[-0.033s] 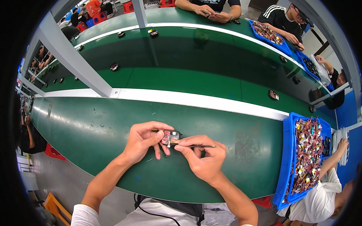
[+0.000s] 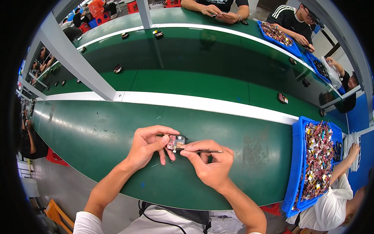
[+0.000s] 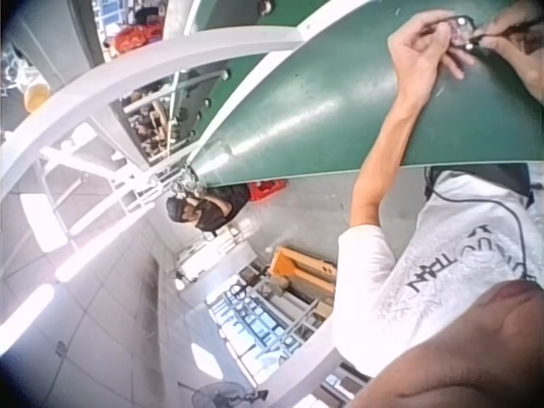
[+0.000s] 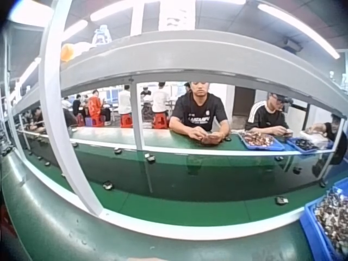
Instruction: Assembling small electronic components on an assembly line using tweezers.
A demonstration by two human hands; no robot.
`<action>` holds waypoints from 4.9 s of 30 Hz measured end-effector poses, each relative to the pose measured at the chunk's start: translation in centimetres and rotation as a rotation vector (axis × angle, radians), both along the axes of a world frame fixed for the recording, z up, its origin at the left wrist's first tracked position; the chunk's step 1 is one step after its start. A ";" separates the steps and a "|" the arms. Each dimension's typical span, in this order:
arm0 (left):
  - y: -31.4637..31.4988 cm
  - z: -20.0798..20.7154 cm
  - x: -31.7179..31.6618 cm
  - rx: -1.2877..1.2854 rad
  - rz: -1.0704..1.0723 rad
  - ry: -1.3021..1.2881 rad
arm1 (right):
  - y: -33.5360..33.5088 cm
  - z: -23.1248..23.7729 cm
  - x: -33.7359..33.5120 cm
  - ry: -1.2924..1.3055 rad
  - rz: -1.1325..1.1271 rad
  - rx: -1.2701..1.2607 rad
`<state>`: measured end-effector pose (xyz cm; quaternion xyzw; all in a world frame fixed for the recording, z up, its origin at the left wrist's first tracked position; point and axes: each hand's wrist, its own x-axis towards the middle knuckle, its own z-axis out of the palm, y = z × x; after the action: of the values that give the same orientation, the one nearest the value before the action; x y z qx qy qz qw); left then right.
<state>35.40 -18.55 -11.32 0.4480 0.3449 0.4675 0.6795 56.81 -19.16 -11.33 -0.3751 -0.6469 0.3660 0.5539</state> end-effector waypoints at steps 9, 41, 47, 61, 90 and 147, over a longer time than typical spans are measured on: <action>0.0 0.2 -0.3 -0.012 -0.005 0.006 | 0.0 0.3 -0.1 0.001 0.006 -0.031; -0.2 0.4 -0.3 -0.073 0.044 0.122 | -0.4 0.3 -0.6 -0.092 0.005 0.062; 0.0 0.4 0.1 -0.069 0.065 0.131 | -0.3 0.4 -0.5 -0.170 0.021 0.136; -0.2 0.7 0.1 -0.065 -0.019 0.181 | -0.3 0.3 -0.8 -0.258 0.000 0.361; 0.1 1.0 0.7 -0.207 0.017 0.176 | -1.0 -1.2 -0.4 -0.452 -0.042 0.663; -0.4 0.2 1.7 -0.112 0.121 0.271 | -0.5 -1.4 -0.4 -0.359 0.016 0.425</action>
<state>37.12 -18.96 -11.11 0.4465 0.4854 0.4231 0.6213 56.38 -19.67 -12.75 -0.3045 -0.7997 0.1542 0.4939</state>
